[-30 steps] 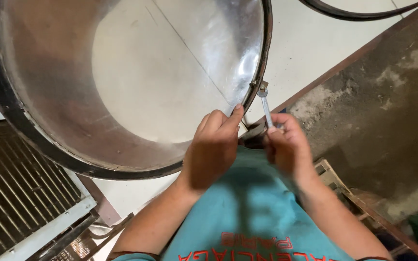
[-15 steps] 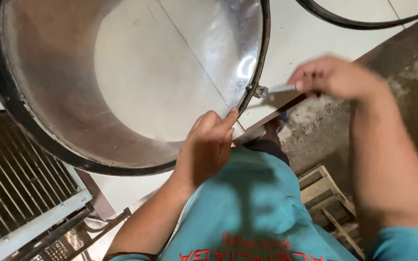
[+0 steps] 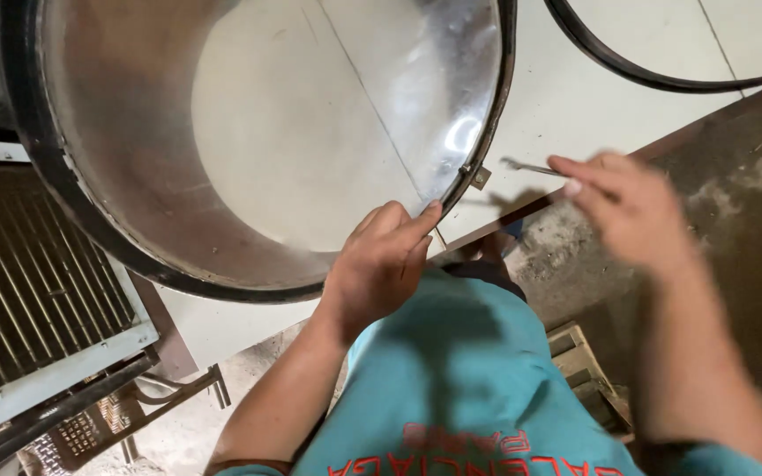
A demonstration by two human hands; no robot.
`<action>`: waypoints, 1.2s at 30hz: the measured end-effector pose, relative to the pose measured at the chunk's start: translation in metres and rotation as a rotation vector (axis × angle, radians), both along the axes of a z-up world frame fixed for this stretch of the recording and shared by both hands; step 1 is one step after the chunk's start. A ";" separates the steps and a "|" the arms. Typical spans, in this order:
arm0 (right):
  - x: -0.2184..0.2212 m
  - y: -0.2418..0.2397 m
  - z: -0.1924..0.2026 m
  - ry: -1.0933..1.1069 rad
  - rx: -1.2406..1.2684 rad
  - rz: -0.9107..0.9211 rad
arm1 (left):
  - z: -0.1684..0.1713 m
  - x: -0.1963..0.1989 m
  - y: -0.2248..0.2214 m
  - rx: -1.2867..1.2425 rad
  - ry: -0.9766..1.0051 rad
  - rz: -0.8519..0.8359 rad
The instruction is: Adjusting the tension rods on a drum rim using a small wrench
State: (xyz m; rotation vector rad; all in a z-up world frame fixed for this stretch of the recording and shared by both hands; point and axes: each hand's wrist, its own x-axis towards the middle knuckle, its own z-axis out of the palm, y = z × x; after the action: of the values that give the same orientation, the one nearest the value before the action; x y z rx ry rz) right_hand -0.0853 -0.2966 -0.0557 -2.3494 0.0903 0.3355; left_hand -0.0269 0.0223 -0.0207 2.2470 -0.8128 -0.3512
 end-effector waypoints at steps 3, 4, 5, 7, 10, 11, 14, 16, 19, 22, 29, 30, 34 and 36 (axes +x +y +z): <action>-0.047 0.046 -0.040 -0.302 0.081 -0.402 | -0.018 0.000 0.003 -0.058 -0.079 -0.024; -0.055 0.059 -0.048 -0.414 0.109 -0.469 | -0.029 0.000 0.004 -0.068 -0.144 0.009; -0.064 0.072 -0.058 -0.527 0.136 -0.534 | -0.040 -0.001 0.005 -0.078 -0.209 0.042; -0.065 0.091 -0.056 -0.550 0.118 -0.550 | -0.032 0.000 0.004 -0.046 -0.151 0.036; -0.055 0.126 -0.041 -0.631 0.079 -0.618 | -0.019 0.003 0.003 0.064 0.013 0.017; -0.049 0.137 -0.033 -0.694 0.055 -0.667 | -0.014 0.005 0.002 0.139 0.115 0.004; -0.047 0.142 -0.035 -0.752 -0.069 -0.671 | -0.012 0.004 0.004 0.128 0.134 0.018; -0.048 0.145 -0.040 -0.778 -0.124 -0.664 | -0.012 0.004 0.004 0.122 0.130 0.009; -0.050 0.151 -0.047 -0.809 -0.195 -0.672 | -0.014 0.005 0.005 0.126 0.139 -0.009; -0.052 0.156 -0.055 -0.819 -0.186 -0.682 | -0.018 0.006 0.008 0.124 0.136 -0.024; -0.053 0.175 -0.057 -0.799 -0.087 -0.610 | -0.032 0.001 0.007 -0.103 -0.178 -0.012; -0.052 0.180 -0.049 -0.796 -0.087 -0.612 | -0.032 0.001 0.007 -0.102 -0.175 -0.014; -0.049 0.192 -0.044 -0.598 -0.033 -0.579 | -0.029 0.002 0.005 -0.177 -0.297 -0.018; -0.046 0.192 -0.040 -0.572 -0.025 -0.600 | -0.026 0.004 0.004 -0.187 -0.303 -0.012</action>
State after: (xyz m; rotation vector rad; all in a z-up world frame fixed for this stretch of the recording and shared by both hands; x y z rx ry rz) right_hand -0.1311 -0.1047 -0.0956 -2.2236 0.5040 -0.6240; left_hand -0.0234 0.0262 -0.0469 2.1464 -0.9723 0.0621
